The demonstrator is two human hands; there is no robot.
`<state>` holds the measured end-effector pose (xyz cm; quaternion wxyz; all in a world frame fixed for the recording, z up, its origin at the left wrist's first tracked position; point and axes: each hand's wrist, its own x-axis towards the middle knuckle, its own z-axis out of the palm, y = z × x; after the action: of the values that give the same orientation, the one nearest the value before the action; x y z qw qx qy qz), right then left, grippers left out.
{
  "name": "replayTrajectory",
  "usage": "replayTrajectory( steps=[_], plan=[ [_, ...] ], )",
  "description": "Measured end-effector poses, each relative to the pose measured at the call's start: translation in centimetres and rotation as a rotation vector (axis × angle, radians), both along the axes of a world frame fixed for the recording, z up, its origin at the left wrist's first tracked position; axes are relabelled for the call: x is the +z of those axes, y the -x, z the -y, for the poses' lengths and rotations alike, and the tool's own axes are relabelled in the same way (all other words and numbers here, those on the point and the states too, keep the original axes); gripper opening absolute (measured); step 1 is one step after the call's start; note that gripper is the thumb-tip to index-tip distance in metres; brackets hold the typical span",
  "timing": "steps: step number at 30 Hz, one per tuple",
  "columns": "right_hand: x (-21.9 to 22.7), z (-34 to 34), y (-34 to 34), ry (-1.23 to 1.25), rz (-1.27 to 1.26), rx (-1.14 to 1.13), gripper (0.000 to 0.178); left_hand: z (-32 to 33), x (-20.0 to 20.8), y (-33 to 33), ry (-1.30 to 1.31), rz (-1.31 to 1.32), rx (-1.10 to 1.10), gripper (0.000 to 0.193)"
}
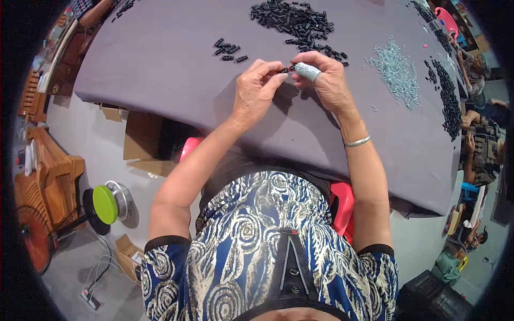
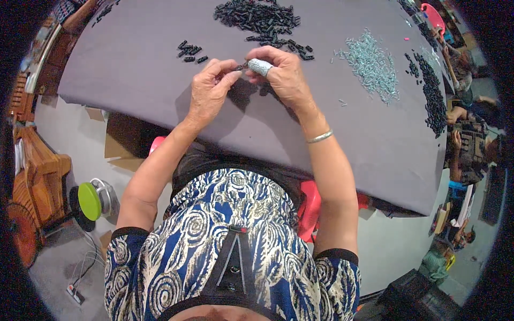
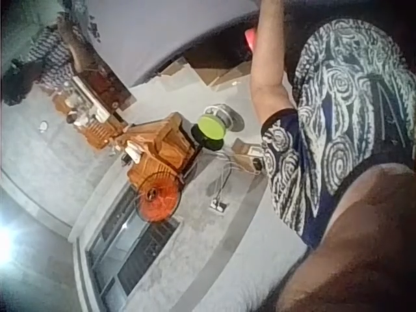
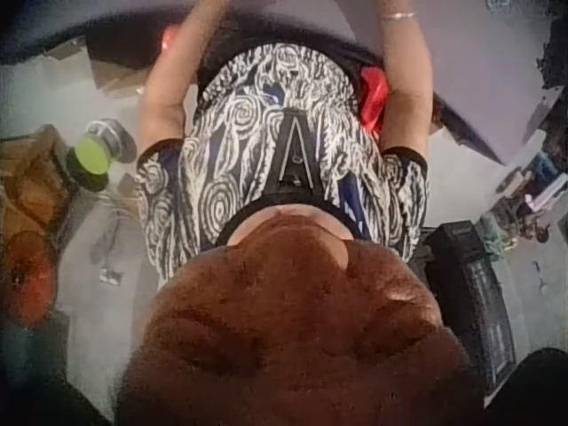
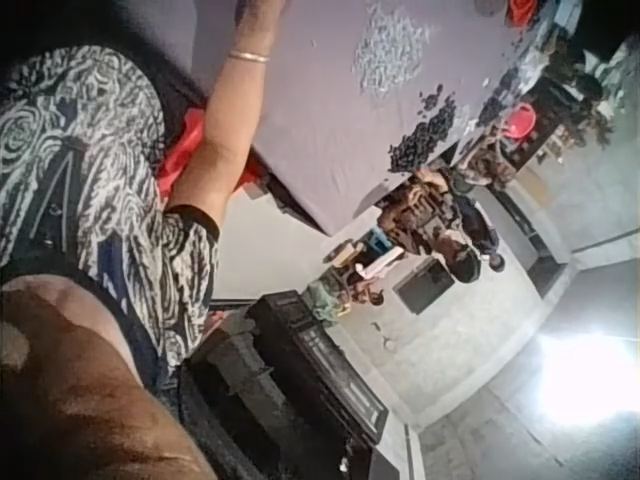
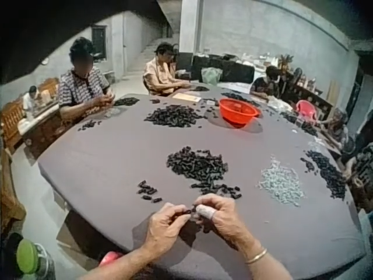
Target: Assembling small black and silver components on a workshop table.
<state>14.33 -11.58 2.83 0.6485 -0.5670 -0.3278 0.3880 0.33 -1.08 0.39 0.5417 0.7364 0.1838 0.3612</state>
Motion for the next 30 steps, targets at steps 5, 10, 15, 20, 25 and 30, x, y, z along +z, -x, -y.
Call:
replayTrajectory(
  steps=[5,10,15,20,25,30],
  plan=[
    [-0.63,-0.08,-0.05,-0.035,0.142,0.014,0.014,-0.05,-0.09,0.03,-0.011,-0.002,0.003,0.015],
    [-0.03,-0.11,0.31,0.069,0.298,-0.012,0.013,0.0,-0.32,-0.02,-0.006,0.022,0.015,0.016],
    [-0.67,-0.13,-0.1,0.019,0.369,0.013,0.013,0.17,-0.31,-0.11,-0.032,0.004,0.016,0.015],
    [-0.23,-0.16,0.41,0.006,0.392,-0.007,0.012,0.2,-0.38,0.01,-0.049,-0.004,0.025,0.015],
    [-0.52,-0.09,0.21,-0.055,0.317,0.033,0.014,0.11,-0.34,0.21,-0.004,-0.022,-0.004,0.015],
    [-0.57,0.0,-0.1,-0.062,0.421,0.036,0.014,0.09,-0.2,0.34,0.015,-0.023,-0.024,0.016]
  ],
)
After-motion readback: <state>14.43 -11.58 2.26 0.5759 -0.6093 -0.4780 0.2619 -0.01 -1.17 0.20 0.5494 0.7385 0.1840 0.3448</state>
